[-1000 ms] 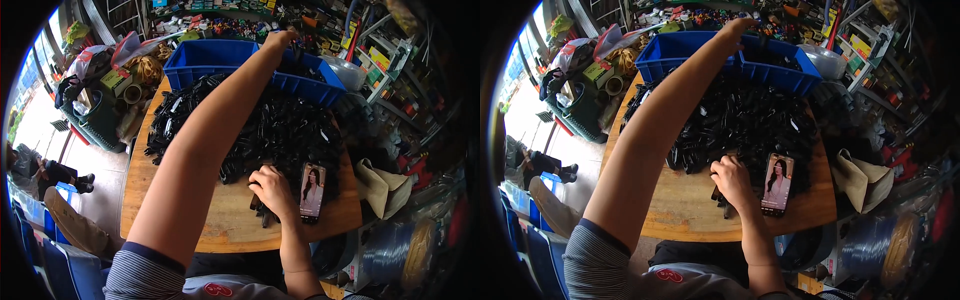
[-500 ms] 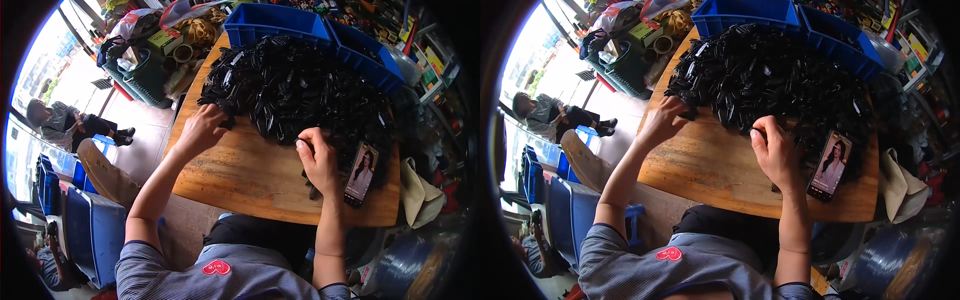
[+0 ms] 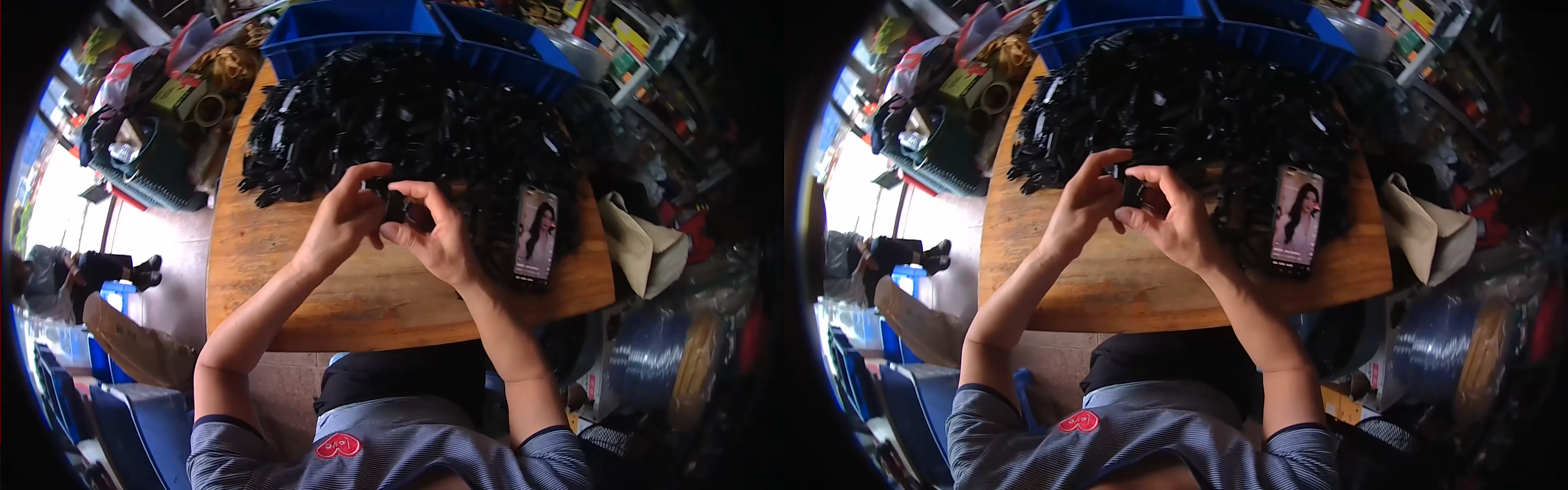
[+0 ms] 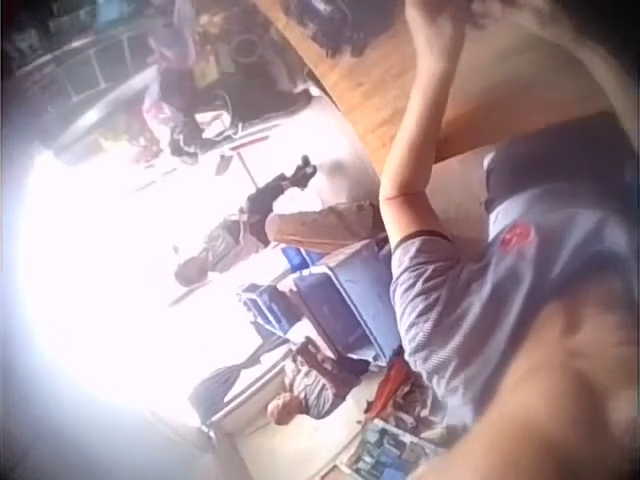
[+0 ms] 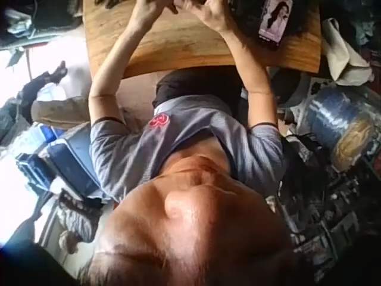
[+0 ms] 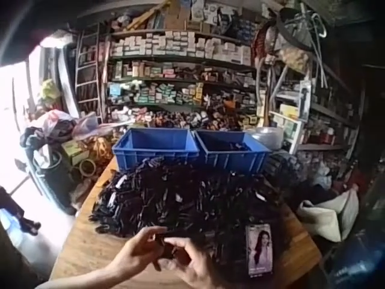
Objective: The recorder is inspecting and sorting small black plastic components at a wooden workbench.
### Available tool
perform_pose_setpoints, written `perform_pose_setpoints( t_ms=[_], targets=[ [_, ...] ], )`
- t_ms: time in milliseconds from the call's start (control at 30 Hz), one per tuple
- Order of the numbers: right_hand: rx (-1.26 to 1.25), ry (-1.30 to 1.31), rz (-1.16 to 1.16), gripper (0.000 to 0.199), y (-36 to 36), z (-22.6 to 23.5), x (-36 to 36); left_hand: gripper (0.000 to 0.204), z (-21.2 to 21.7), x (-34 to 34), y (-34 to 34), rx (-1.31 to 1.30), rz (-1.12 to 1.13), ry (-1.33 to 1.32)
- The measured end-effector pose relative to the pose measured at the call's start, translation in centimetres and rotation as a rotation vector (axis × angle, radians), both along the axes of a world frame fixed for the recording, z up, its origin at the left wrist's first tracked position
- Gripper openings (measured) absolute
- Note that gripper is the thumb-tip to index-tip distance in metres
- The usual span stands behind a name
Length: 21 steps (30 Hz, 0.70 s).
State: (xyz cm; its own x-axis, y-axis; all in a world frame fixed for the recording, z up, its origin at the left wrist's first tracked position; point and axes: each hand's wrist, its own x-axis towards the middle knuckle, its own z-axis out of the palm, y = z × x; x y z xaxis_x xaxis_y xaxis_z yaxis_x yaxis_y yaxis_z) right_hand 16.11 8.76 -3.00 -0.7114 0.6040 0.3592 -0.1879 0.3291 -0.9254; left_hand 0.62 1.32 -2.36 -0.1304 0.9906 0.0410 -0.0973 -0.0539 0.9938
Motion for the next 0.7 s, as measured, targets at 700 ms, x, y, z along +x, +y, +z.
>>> perform_pose_setpoints(
  t_ms=[700],
  targets=[
    [-0.36,0.041,0.16,0.018,1.0,-0.1,1.3,0.036,-0.8,0.4,-1.2,0.21,0.048,0.501]
  ],
)
